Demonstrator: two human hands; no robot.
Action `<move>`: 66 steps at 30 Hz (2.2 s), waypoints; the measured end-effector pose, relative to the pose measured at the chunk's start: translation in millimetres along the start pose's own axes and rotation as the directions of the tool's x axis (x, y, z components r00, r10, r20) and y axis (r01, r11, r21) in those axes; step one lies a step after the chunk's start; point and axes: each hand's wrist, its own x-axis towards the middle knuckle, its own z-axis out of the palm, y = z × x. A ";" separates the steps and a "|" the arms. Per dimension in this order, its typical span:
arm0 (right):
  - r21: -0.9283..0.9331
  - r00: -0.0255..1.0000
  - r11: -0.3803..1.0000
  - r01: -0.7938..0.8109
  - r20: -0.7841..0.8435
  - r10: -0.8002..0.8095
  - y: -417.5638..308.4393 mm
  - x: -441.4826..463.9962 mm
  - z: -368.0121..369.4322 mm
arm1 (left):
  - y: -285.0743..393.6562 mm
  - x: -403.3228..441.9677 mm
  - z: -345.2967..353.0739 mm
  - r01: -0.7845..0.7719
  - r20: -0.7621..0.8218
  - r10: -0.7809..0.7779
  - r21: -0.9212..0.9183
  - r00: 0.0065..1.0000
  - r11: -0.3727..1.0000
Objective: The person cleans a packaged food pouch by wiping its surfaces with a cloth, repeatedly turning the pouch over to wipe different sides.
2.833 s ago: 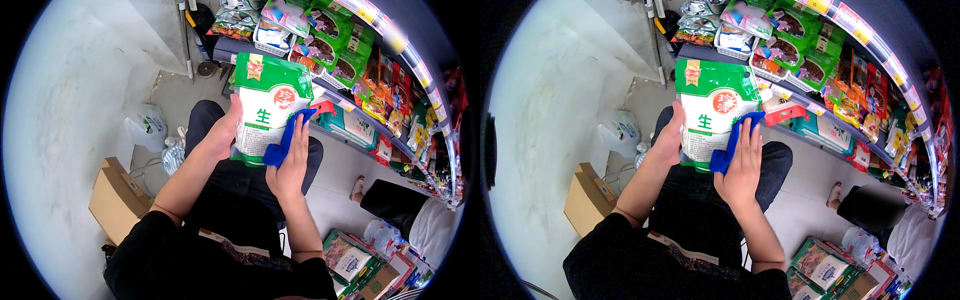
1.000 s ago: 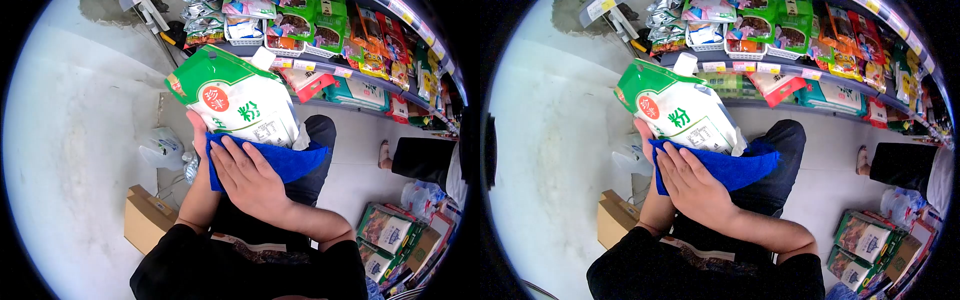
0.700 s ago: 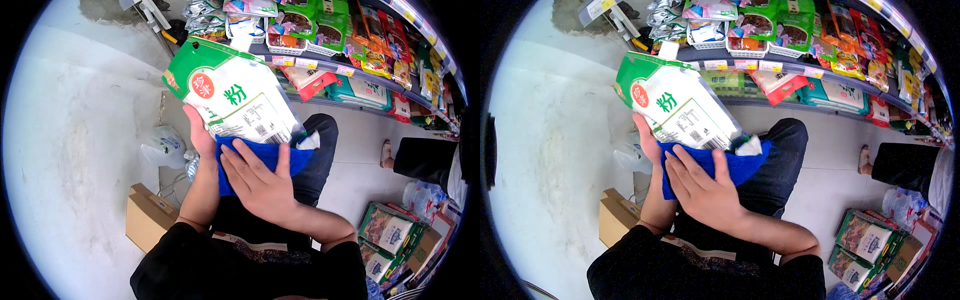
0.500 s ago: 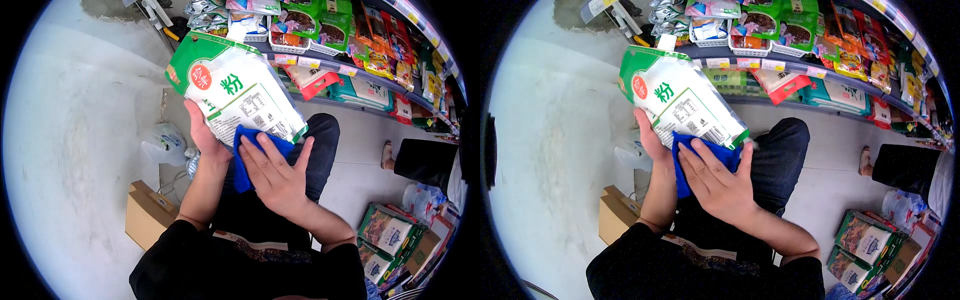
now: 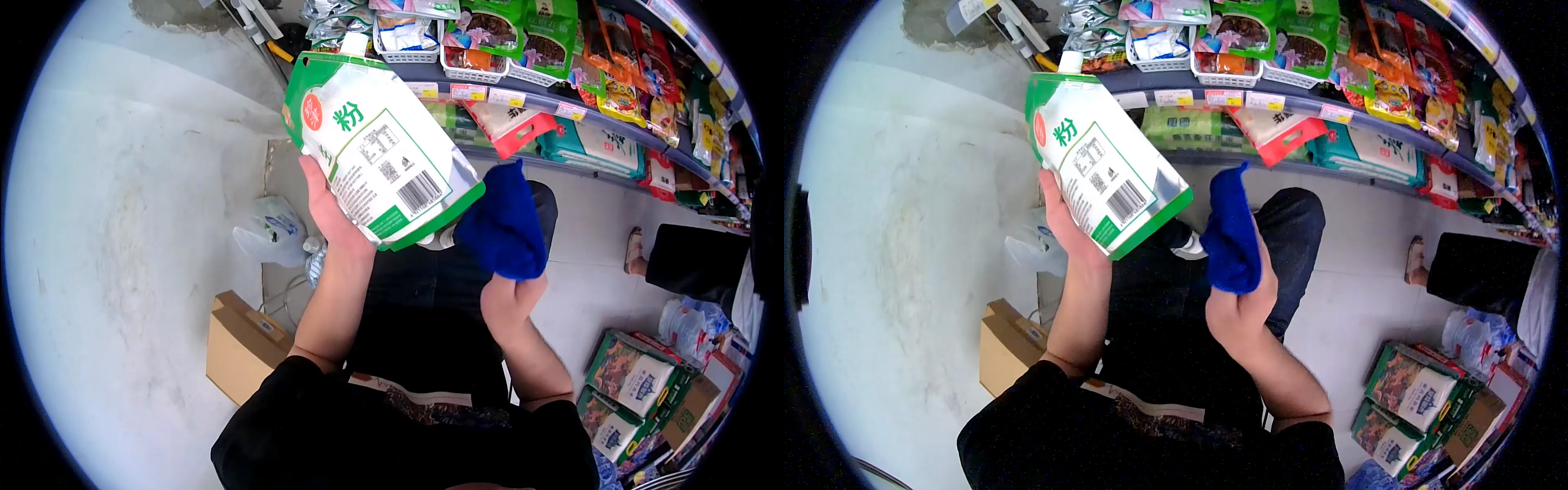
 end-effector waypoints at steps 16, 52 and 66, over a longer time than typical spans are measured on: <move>0.654 0.873 0.611 -0.446 0.166 0.459 3.4 10.3 16.6 | -9.4 2.2 5.3 0.201 0.059 -0.193 -0.184 0.979 0.962; 0.579 0.879 0.673 -0.460 0.190 0.437 7.7 6.4 17.5 | -11.4 0.0 -6.3 0.279 -0.034 -0.304 -0.311 0.952 0.909; 0.595 0.862 0.661 -0.456 0.112 0.494 13.4 6.9 14.1 | 3.5 4.2 12.6 0.042 0.051 -0.049 0.133 0.997 0.990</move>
